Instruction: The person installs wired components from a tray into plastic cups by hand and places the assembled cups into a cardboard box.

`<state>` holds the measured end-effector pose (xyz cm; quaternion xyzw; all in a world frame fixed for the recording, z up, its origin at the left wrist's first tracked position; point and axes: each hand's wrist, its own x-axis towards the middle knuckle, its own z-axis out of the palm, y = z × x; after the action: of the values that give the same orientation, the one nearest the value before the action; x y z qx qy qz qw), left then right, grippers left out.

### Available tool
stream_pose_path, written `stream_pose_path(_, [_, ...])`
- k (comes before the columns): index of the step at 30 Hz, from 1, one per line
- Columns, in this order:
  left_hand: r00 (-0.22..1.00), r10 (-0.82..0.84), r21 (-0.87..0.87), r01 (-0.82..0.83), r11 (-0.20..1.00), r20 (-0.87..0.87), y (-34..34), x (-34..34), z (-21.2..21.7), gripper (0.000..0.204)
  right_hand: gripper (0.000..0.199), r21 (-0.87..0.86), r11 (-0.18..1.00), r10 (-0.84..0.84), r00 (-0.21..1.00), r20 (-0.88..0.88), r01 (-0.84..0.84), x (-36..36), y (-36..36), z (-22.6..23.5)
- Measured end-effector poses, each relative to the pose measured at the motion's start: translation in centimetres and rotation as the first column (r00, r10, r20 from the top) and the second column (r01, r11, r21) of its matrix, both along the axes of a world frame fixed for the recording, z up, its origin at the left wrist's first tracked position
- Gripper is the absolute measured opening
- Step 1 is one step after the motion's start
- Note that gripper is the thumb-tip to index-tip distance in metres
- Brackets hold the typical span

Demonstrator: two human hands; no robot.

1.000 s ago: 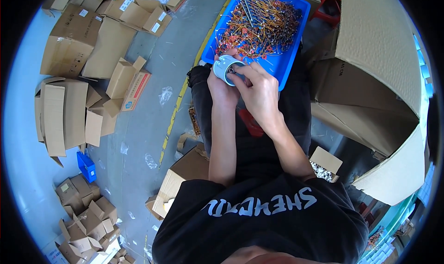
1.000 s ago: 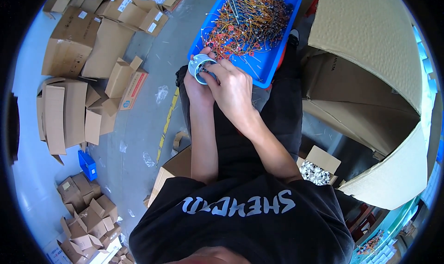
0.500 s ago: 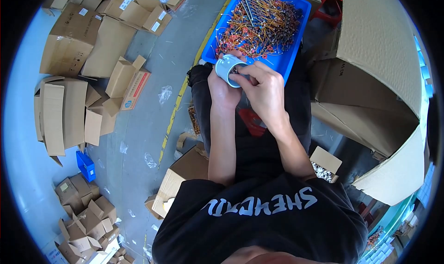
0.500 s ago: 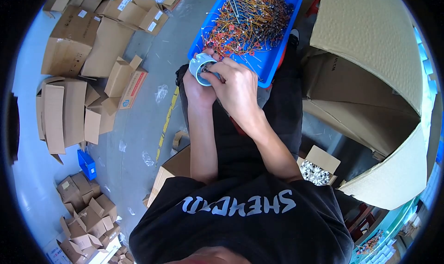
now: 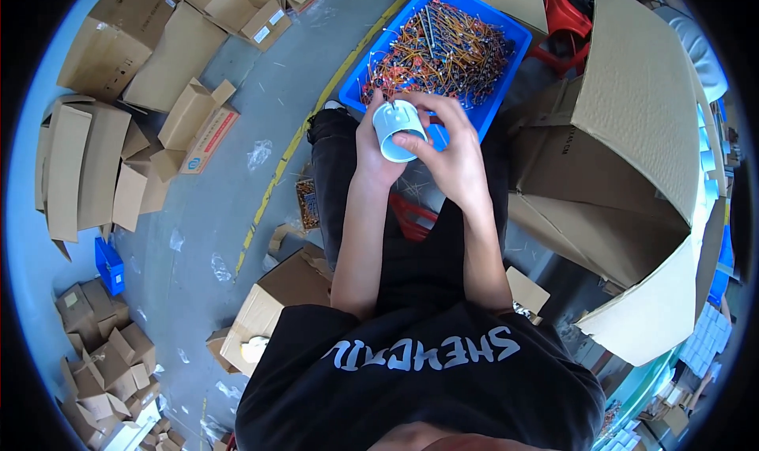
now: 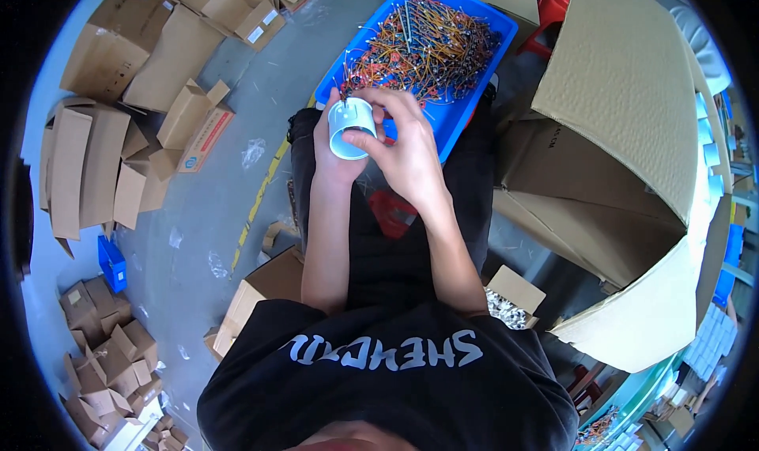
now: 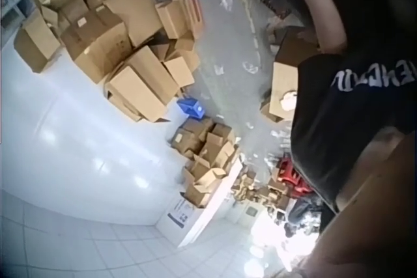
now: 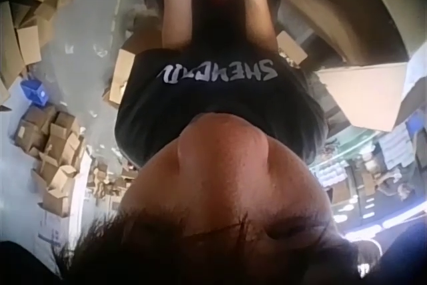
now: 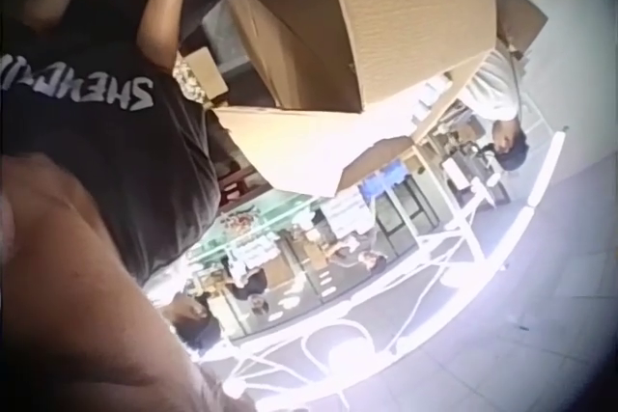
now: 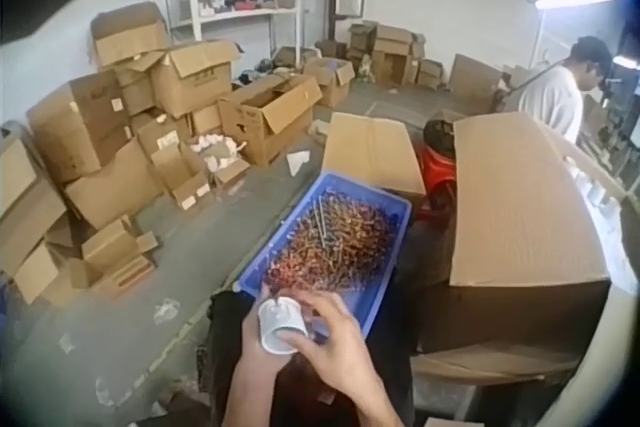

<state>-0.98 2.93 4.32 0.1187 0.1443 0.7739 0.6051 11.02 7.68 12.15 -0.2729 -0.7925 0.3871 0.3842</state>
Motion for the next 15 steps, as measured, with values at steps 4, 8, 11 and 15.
stream_pose_path(4, [0.939, 0.096, -0.327, -0.210, 0.921, -0.331, 0.3, 0.2, 0.3, 0.066, 0.044, -0.182, 0.976, 0.127, 0.992, 0.013, -0.122, 0.0, 0.1, -1.3])
stream_pose_path(8, [0.723, -0.132, -0.497, -0.320, 0.807, -0.679, -0.7, -0.7, 1.6, 0.065, 0.045, -0.352, 0.932, 0.087, 0.996, -0.015, -0.087, -0.2, 0.5, -2.7])
stream_pose_path(11, [0.544, -0.168, -0.401, -0.343, 0.850, -0.822, -1.5, -0.5, 3.1, 0.058, 0.046, -0.185, 0.982, 0.036, 0.999, 0.032, -0.029, -0.4, 0.7, -3.1])
stream_pose_path(15, [0.276, 0.029, -0.081, -0.379, 0.922, -0.961, -1.8, -0.5, 3.3, 0.052, 0.045, -0.229, 0.973, 0.032, 0.998, 0.057, -0.018, 0.0, 0.8, -2.9])
